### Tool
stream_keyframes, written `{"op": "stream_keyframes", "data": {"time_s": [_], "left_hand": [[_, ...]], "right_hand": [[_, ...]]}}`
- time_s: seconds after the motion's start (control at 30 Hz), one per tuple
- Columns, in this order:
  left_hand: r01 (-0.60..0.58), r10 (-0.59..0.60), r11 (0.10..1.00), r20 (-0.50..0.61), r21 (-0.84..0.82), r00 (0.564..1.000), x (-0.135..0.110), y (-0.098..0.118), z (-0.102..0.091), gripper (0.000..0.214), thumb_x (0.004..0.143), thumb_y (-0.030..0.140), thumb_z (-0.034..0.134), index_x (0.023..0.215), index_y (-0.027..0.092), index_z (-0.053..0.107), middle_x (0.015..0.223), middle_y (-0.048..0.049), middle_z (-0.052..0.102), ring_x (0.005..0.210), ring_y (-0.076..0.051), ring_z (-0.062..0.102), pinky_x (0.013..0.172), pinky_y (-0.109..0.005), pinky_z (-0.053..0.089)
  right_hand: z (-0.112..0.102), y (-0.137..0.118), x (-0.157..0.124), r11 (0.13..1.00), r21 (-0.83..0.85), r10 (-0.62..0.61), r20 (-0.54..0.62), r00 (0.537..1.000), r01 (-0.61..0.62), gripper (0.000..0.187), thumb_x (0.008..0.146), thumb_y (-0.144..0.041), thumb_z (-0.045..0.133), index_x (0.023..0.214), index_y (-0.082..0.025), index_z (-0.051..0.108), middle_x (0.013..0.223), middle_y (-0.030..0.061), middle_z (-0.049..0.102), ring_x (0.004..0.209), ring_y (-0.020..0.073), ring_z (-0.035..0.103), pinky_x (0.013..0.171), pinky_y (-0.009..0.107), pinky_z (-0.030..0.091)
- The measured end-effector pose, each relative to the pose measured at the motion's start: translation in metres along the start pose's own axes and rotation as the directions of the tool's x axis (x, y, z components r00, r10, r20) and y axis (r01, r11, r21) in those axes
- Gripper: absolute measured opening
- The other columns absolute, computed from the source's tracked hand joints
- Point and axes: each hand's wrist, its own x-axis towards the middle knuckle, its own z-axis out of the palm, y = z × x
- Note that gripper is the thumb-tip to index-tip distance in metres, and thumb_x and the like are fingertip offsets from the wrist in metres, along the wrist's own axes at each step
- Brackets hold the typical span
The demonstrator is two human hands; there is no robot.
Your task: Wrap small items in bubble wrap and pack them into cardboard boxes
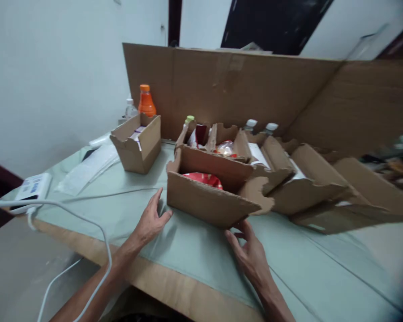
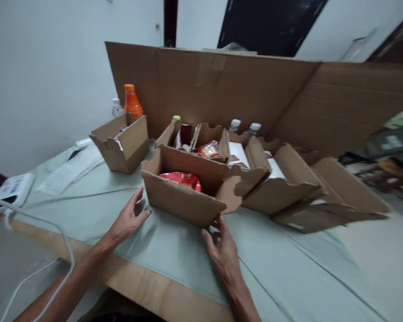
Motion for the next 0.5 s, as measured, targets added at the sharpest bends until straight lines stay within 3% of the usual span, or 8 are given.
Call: {"op": "stream_keyframes", "data": {"time_s": [0.07,0.17,0.33,0.4,0.5], "left_hand": [[0.033,-0.028,0.994,-0.051,0.105,0.998,-0.010,-0.012,-0.023,0.070,0.083,0.038,0.064,0.147,0.017,0.048,0.153,-0.0170,0.050,0.142,-0.031,0.048,0.116,-0.047,0.041],[0.115,-0.071,0.955,-0.168,0.273,0.983,-0.010,-0.029,-0.077,0.058,0.083,0.037,0.061,0.136,0.015,0.059,0.150,-0.0168,0.052,0.142,-0.030,0.047,0.117,-0.045,0.040],[0.337,-0.136,0.805,-0.401,0.488,0.906,0.021,-0.057,-0.175,0.052,0.082,0.027,0.054,0.131,0.011,0.061,0.146,-0.0198,0.053,0.143,-0.034,0.043,0.120,-0.049,0.033],[0.412,-0.150,0.732,-0.461,0.543,0.875,0.031,-0.069,-0.201,0.052,0.082,0.025,0.054,0.132,0.013,0.060,0.145,-0.0191,0.055,0.143,-0.037,0.040,0.120,-0.053,0.030],[0.493,-0.189,0.627,-0.497,0.603,0.847,0.036,-0.085,-0.223,0.053,0.082,0.026,0.056,0.134,0.012,0.059,0.142,-0.0211,0.057,0.138,-0.042,0.044,0.113,-0.058,0.036]], "right_hand": [[0.006,0.013,-0.008,0.999,0.017,0.041,-0.001,0.999,-0.041,0.064,0.082,-0.059,0.056,0.130,-0.017,0.055,0.114,0.0150,0.074,0.096,0.0290,0.073,0.083,0.041,0.057],[0.013,0.022,-0.009,0.998,-0.002,0.059,-0.023,0.998,-0.059,0.063,0.078,-0.062,0.057,0.123,-0.018,0.059,0.113,0.0145,0.075,0.099,0.0306,0.073,0.083,0.040,0.057],[0.017,0.016,0.001,0.991,-0.057,0.116,-0.051,0.992,-0.118,0.058,0.071,-0.064,0.057,0.108,-0.019,0.063,0.099,0.0126,0.077,0.091,0.0323,0.074,0.075,0.040,0.057],[0.016,0.014,0.002,0.988,-0.081,0.130,-0.054,0.990,-0.134,0.056,0.070,-0.064,0.057,0.105,-0.020,0.063,0.098,0.0124,0.077,0.091,0.0330,0.074,0.075,0.040,0.056],[0.014,0.015,0.003,0.981,-0.127,0.137,-0.062,0.989,-0.144,0.052,0.071,-0.063,0.057,0.102,-0.021,0.063,0.097,0.0121,0.077,0.092,0.0340,0.073,0.075,0.041,0.055]]}}
